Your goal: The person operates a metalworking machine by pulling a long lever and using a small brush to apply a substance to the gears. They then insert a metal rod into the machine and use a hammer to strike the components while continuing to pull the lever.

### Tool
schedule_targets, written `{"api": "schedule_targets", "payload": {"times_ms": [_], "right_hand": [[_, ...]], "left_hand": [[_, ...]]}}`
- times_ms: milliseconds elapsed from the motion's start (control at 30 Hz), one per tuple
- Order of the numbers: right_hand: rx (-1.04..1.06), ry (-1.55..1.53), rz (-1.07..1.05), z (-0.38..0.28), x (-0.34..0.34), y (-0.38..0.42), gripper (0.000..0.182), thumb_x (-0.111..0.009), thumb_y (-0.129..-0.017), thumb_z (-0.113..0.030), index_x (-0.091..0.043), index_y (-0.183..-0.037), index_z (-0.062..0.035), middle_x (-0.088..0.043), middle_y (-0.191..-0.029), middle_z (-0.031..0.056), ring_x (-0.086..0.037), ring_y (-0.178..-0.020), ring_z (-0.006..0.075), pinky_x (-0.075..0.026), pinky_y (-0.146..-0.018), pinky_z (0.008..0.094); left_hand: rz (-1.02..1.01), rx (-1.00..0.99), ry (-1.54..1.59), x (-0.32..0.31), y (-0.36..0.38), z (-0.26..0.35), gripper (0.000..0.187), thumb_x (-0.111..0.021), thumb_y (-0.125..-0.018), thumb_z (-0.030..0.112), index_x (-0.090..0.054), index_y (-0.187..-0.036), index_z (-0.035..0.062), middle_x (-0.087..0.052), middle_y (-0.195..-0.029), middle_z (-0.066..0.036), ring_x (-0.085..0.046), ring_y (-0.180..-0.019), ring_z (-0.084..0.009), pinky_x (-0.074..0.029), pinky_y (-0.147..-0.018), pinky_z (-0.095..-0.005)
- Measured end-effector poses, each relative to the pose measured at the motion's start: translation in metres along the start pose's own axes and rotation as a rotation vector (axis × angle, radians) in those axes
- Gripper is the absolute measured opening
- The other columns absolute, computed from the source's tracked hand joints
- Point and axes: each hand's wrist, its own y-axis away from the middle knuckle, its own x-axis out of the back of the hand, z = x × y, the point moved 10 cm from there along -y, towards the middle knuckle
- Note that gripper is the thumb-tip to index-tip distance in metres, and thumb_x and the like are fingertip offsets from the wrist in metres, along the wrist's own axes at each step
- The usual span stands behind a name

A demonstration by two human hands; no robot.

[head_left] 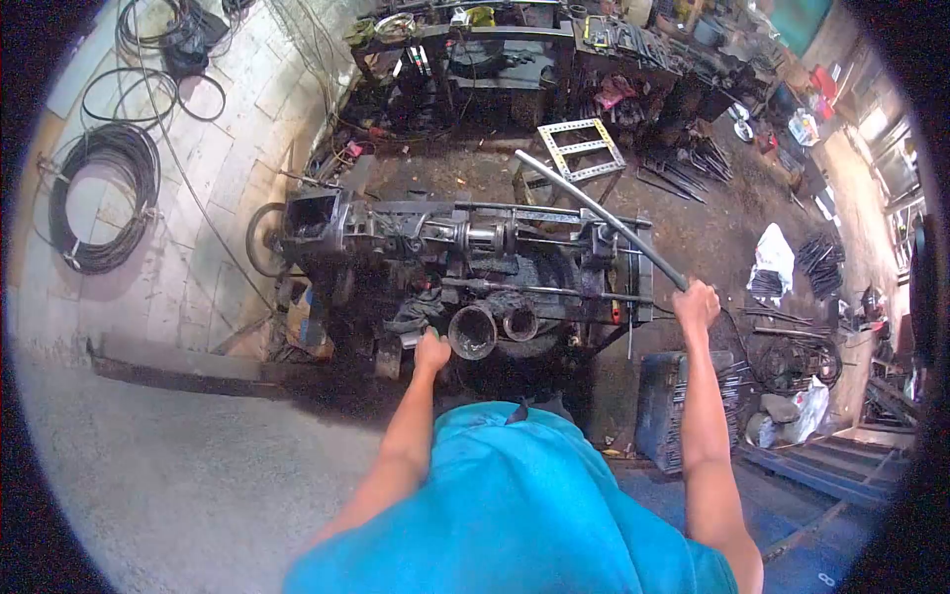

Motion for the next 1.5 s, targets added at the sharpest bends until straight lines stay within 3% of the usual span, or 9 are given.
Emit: {"api": "schedule_targets", "payload": {"times_ms": [633, 800, 900, 1067, 1233, 1267, 1333, 1400, 1500], "right_hand": [[-0.070, 0.154, 0.017, 0.011, -0.022, -0.008, 0.027, -0.063, -0.066, -0.023, -0.069, -0.091, -0.0130, -0.069, -0.088, 0.0181, -0.066, -0.084, 0.0383, -0.052, -0.076, 0.0488], [-0.074, 0.136, -0.003, 0.004, -0.011, -0.009, 0.030, -0.064, -0.067, -0.024, -0.068, -0.093, -0.0110, -0.068, -0.088, 0.0184, -0.066, -0.085, 0.0387, -0.052, -0.074, 0.0484], [-0.156, 0.031, -0.029, 0.015, -0.009, 0.003, 0.039, -0.067, -0.069, -0.026, -0.065, -0.106, -0.0129, -0.065, -0.103, 0.0177, -0.061, -0.099, 0.0364, -0.049, -0.083, 0.0494], [0.207, -0.296, 0.472, -0.022, 0.032, 0.069, 0.052, -0.067, -0.074, -0.024, -0.052, -0.119, -0.0045, -0.054, -0.121, 0.0150, -0.046, -0.115, 0.0337, -0.037, -0.096, 0.0499], [0.399, -0.929, -0.102, -0.158, 0.008, 0.110, 0.052, -0.066, -0.082, -0.013, -0.048, -0.130, -0.0035, -0.061, -0.114, 0.0160, -0.056, -0.109, 0.0306, -0.040, -0.098, 0.0393], [0.442, -1.148, -0.280, -0.192, 0.000, 0.116, 0.062, -0.064, -0.086, -0.013, -0.037, -0.141, -0.0085, -0.050, -0.135, 0.0141, -0.048, -0.124, 0.0281, -0.036, -0.105, 0.0388], [0.600, -1.333, -0.293, -0.242, 0.009, 0.116, 0.069, -0.061, -0.090, -0.018, -0.024, -0.148, -0.0094, -0.021, -0.154, 0.0123, -0.027, -0.139, 0.0264, -0.028, -0.110, 0.0411], [0.492, -1.503, -0.210, -0.251, 0.024, 0.102, 0.057, -0.052, -0.096, -0.019, -0.029, -0.146, -0.0063, -0.031, -0.150, 0.0126, -0.032, -0.136, 0.0245, -0.025, -0.111, 0.0371], [0.244, -1.609, -0.271, -0.221, 0.021, 0.082, 0.040, -0.053, -0.094, -0.011, -0.049, -0.133, -0.0042, -0.051, -0.136, 0.0141, -0.047, -0.127, 0.0226, -0.035, -0.105, 0.0320]], "left_hand": [[-0.065, 0.225, 0.233, 0.037, -0.012, -0.024, 0.045, -0.057, -0.082, 0.035, -0.061, -0.109, 0.0008, -0.064, -0.103, -0.028, -0.059, -0.104, -0.0421, -0.046, -0.089, -0.0480], [0.463, -0.080, 0.014, 0.118, -0.011, 0.024, 0.068, -0.068, -0.076, 0.032, -0.043, -0.135, 0.0114, -0.042, -0.139, -0.025, -0.043, -0.125, -0.0439, -0.042, -0.097, -0.0475], [0.097, -0.124, -0.113, 0.050, -0.044, 0.016, 0.080, -0.073, -0.072, 0.025, -0.034, -0.140, 0.0120, -0.031, -0.146, -0.022, -0.037, -0.126, -0.0481, -0.041, -0.099, -0.0496], [0.306, -0.147, 0.268, 0.047, -0.106, -0.036, 0.038, -0.052, -0.074, 0.004, -0.051, -0.112, 0.0020, -0.053, -0.107, -0.026, -0.052, -0.101, -0.0456, -0.044, -0.089, -0.0474], [0.492, -0.438, 0.878, 0.136, 0.012, 0.079, 0.027, -0.052, -0.083, 0.010, -0.056, -0.108, -0.0017, -0.061, -0.106, -0.021, -0.056, -0.105, -0.0313, -0.042, -0.090, -0.0407], [0.534, -0.677, 0.323, 0.113, 0.014, 0.103, 0.030, -0.050, -0.088, 0.016, -0.060, -0.111, -0.0010, -0.058, -0.118, -0.022, -0.050, -0.112, -0.0328, -0.036, -0.099, -0.0416], [0.123, -0.548, 0.884, 0.110, 0.076, 0.193, 0.031, -0.046, -0.095, 0.022, -0.057, -0.111, -0.0025, -0.059, -0.110, -0.012, -0.053, -0.101, -0.0241, -0.040, -0.092, -0.0367], [-0.421, -0.512, 1.324, 0.034, 0.091, 0.253, 0.057, -0.029, -0.103, 0.037, -0.027, -0.145, -0.0017, -0.028, -0.151, -0.011, -0.024, -0.139, -0.0215, -0.016, -0.116, -0.0347], [-0.297, -0.570, 1.357, 0.049, 0.106, 0.314, 0.051, -0.028, -0.104, 0.036, -0.032, -0.140, 0.0014, -0.033, -0.144, -0.010, -0.030, -0.134, -0.0207, -0.019, -0.113, -0.0342]]}}
